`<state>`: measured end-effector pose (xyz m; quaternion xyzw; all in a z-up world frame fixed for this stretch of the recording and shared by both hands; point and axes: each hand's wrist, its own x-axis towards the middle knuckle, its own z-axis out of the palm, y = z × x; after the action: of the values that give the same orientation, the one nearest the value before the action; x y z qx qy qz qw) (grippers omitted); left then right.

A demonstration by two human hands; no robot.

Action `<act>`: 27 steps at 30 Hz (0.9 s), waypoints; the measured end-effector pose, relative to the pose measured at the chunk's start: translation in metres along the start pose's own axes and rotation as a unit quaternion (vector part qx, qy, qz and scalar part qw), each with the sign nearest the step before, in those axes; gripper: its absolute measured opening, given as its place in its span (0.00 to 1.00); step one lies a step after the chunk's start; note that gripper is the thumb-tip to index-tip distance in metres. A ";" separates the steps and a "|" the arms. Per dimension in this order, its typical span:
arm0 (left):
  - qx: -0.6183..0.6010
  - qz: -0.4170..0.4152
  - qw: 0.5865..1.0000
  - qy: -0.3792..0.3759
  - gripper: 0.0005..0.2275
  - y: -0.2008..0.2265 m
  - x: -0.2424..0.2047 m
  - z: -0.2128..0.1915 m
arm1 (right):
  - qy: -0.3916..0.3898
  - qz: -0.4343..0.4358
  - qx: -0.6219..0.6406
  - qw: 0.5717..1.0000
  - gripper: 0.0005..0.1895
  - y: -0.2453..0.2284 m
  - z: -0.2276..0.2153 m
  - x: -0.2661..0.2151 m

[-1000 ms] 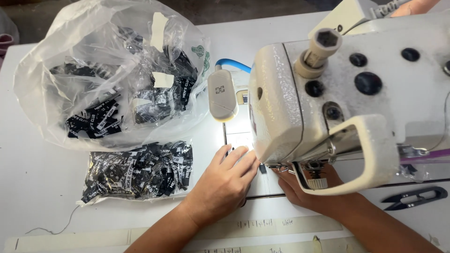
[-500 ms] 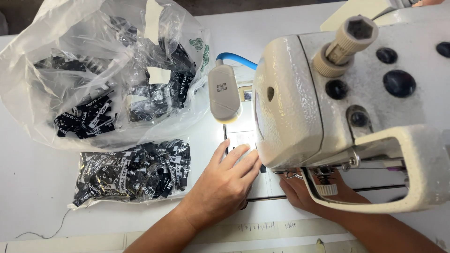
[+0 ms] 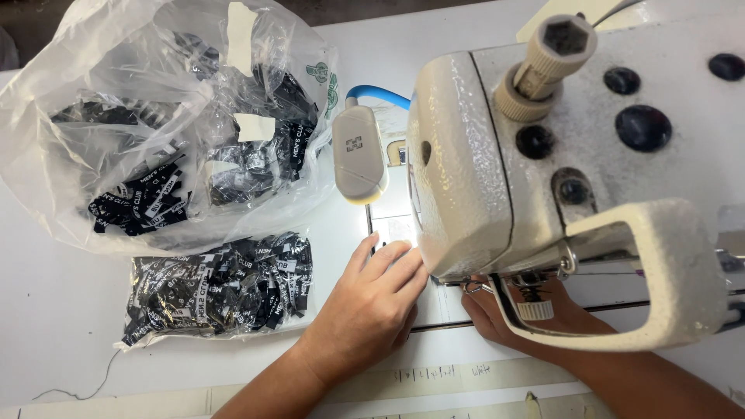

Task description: The person takes small black clothing labels from a plastic bag and places them under the presser foot of a sewing machine. They sew the labels onto a strip of white fabric, then cut the thread and remove the finished piece. The person repeats this process with several labels.

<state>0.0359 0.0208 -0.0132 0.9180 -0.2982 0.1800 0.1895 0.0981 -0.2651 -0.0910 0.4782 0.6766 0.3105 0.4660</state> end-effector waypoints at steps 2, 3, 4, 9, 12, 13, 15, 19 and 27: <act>-0.012 -0.004 1.000 0.006 0.08 0.000 0.001 -0.001 | 0.030 0.136 0.071 0.988 0.27 0.034 -0.017 0.008; -0.024 -0.009 1.000 0.012 0.08 -0.001 0.001 -0.001 | 0.058 0.268 0.142 0.951 0.06 0.051 -0.025 0.012; -0.024 -0.010 1.000 0.012 0.08 -0.001 0.001 -0.001 | 0.059 0.268 0.143 0.951 0.06 0.037 -0.017 0.008; 0.018 0.009 1.000 0.012 0.10 -0.002 0.001 -0.001 | 0.050 0.242 0.098 0.964 0.13 0.055 -0.027 0.013; 0.040 0.014 0.999 -0.006 0.11 -0.003 -0.001 -0.001 | -0.006 0.037 0.019 0.999 0.20 0.045 -0.017 0.013; 0.040 0.013 0.999 -0.006 0.11 -0.003 -0.002 0.000 | -0.005 0.036 0.019 0.999 0.20 0.036 -0.016 0.012; 0.046 0.015 0.999 -0.009 0.11 -0.003 -0.002 0.000 | 0.017 0.176 0.139 0.974 0.29 0.017 -0.014 0.009; 0.052 0.017 0.998 -0.009 0.13 -0.004 -0.003 0.000 | 0.003 0.176 0.146 0.974 0.29 0.020 -0.015 0.014; -0.012 0.007 1.000 0.001 0.10 -0.005 0.000 -0.004 | 0.043 0.236 0.097 0.966 0.18 0.046 -0.023 0.014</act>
<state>0.0382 0.0264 -0.0110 0.9136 -0.3063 0.1785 0.1992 0.0917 -0.2352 -0.0477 0.6535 0.5911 0.3648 0.3008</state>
